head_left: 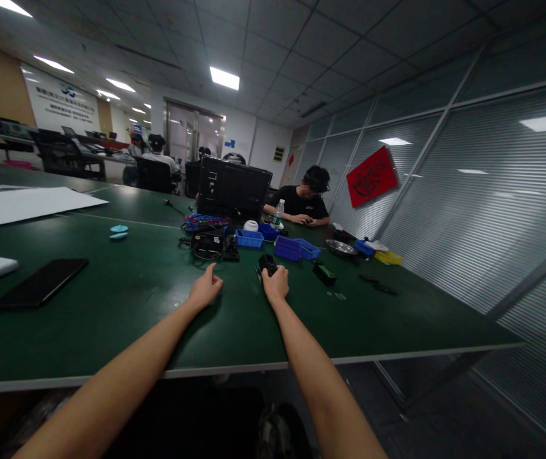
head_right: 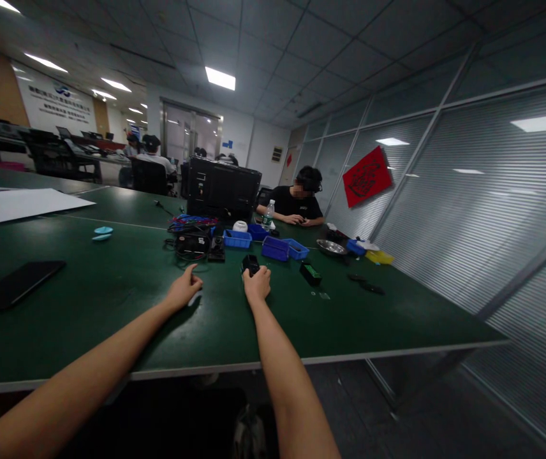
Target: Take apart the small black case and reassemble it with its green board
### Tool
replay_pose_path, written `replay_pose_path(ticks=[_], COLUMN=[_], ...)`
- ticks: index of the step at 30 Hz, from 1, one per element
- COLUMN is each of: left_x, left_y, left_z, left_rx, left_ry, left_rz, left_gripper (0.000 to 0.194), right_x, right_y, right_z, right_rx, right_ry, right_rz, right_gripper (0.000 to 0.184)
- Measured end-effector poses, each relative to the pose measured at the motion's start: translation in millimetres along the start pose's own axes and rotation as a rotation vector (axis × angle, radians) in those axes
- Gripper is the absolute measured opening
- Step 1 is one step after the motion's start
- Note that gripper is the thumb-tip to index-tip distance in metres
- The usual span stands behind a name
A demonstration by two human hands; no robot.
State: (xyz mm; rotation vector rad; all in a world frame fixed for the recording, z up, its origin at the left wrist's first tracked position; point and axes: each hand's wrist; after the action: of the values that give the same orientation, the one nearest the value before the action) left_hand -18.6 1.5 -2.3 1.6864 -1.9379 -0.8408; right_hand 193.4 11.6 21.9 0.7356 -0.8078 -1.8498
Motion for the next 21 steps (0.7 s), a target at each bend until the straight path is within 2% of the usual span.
replay_pose_path(ticks=[3, 6, 8, 10, 13, 16, 21], left_x=[1.6, 3.1, 3.5, 3.5, 3.1, 2.7, 3.2], left_y=[1.0, 2.2, 2.7, 2.7, 2.2, 1.6, 1.3], left_z=[-2.3, -4.4, -4.6, -4.0, -2.8, -2.5, -3.3], left_rx=[0.008, 0.012, 0.001, -0.011, -0.020, -0.041, -0.067], left_ry=[-0.001, -0.003, -0.002, 0.001, -0.004, -0.019, -0.043], left_rz=[0.001, 0.008, 0.014, 0.013, 0.007, 0.011, 0.016], left_gripper=[0.060, 0.060, 0.060, 0.059, 0.056, 0.051, 0.045], right_x=[-2.1, -7.6, -12.2, -15.3, -14.5, -9.6, -6.6], right_y=[7.4, 15.2, 18.1, 17.7, 12.9, 7.5, 1.0], right_z=[-2.3, -7.2, -10.0, -10.7, -8.1, -5.2, -7.1], right_rx=[-0.097, -0.312, -0.562, -0.866, -1.191, -1.242, -1.118], right_ry=[0.000, 0.064, 0.107, 0.128, 0.138, 0.101, -0.006], right_rz=[-0.063, -0.176, -0.126, 0.090, 0.538, 0.862, 1.145], right_gripper=[0.045, 0.044, 0.042, 0.042, 0.040, 0.036, 0.034])
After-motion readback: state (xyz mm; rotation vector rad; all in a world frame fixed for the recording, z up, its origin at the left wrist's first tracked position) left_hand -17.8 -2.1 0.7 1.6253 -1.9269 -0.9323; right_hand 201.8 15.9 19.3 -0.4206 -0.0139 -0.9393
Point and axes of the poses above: each hand's wrist, its own x-axis away from the middle knuckle, its own y-axis out of the back of the hand, z = x × y, and after that the axes turned 14 degrees about z, right-handed
